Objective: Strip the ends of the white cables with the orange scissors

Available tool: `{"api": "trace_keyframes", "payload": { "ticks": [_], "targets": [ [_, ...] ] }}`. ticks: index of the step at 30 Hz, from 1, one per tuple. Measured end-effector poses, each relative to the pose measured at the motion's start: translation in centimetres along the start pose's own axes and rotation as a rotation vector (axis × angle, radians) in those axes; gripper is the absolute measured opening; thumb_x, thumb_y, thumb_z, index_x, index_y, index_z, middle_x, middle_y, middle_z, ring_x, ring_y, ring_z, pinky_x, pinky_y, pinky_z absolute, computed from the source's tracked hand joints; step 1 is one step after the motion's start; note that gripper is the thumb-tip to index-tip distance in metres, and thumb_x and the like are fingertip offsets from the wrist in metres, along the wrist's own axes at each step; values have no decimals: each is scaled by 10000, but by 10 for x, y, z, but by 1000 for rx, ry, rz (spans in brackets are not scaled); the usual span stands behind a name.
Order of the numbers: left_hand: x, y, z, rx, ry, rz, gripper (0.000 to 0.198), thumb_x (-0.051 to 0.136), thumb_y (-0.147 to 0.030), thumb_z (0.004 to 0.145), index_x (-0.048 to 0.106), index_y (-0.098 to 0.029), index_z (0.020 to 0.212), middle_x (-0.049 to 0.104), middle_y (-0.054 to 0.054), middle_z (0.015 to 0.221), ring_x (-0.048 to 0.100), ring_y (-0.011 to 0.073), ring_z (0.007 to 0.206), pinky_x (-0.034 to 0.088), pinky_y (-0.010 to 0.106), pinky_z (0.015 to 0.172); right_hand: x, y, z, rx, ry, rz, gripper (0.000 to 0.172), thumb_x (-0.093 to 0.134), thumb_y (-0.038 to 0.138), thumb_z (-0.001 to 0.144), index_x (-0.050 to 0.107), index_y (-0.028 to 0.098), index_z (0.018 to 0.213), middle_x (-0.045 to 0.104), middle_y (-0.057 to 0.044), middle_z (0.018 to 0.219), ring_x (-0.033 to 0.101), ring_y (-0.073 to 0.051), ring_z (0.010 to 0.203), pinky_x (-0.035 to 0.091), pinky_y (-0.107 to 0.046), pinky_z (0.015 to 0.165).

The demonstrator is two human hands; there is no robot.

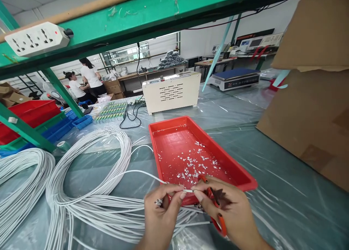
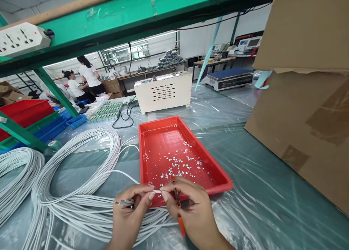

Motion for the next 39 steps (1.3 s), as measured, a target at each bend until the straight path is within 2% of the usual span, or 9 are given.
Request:
{"api": "trace_keyframes", "payload": {
  "ticks": [5,11,14,17,21,26,31,35,39],
  "targets": [
    [3,6,-4,-30,-19,-46,98,645,-249,679,669,-155,696,572,1,534,477,100,483,370,184,470,0,-13,-1,150,8,110,143,544,234,738,571,174,611,546,0,550,505,-125,500,428,-211,473],
    [-6,-3,-4,-130,-2,-188,175,614,-327,701,653,-170,767,371,-61,405,294,62,387,223,179,403,-35,-12,6,135,-186,62,102,580,247,707,597,171,641,562,4,552,511,-120,482,421,-199,452],
    [8,-9,-15,-185,206,-189,192,642,-350,658,683,-163,643,442,-17,424,279,65,387,180,205,406,-34,-15,12,160,-87,47,141,571,264,719,576,168,615,521,15,533,481,-110,477,402,-197,447],
    [21,-8,-26,-215,367,-167,199,665,-349,627,705,-163,686,419,-17,429,264,65,393,159,216,419,-19,-17,14,178,66,37,158,543,258,746,563,162,622,520,11,565,476,-111,514,400,-203,479],
    [12,2,-17,-273,272,-266,324,658,-349,651,645,-167,919,368,-52,486,261,62,433,177,195,432,7,-18,9,165,232,13,172,513,241,769,565,150,632,492,21,551,450,-102,506,374,-202,464],
    [1,13,3,-319,188,-473,436,642,-249,687,524,-189,1103,471,-26,669,387,65,535,333,188,537,17,-17,4,90,234,-74,207,520,269,764,581,141,613,518,17,548,467,-108,499,379,-205,456],
    [5,32,8,-360,202,-457,322,709,-215,611,583,-139,898,560,4,697,526,95,613,421,226,625,20,-18,4,71,199,-99,198,509,252,768,592,136,631,532,9,565,478,-114,509,386,-208,464],
    [2,46,12,-382,180,-388,260,753,-241,546,560,-112,662,593,3,557,547,90,524,413,191,548,23,-21,5,82,172,-74,197,518,247,762,583,143,608,523,11,557,477,-118,515,393,-217,486],
    [7,52,12,-393,252,-352,274,769,-243,513,580,-101,652,616,14,546,537,90,495,399,191,517,29,-29,6,151,147,67,169,558,277,738,593,147,635,544,-1,602,496,-133,566,412,-232,531]
  ]
}}
Point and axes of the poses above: each hand's wrist, its own z-axis towards the middle knuckle, its own x-axis out of the palm, y = z × x, the point moved 9 cm from there along z, towards the middle knuckle
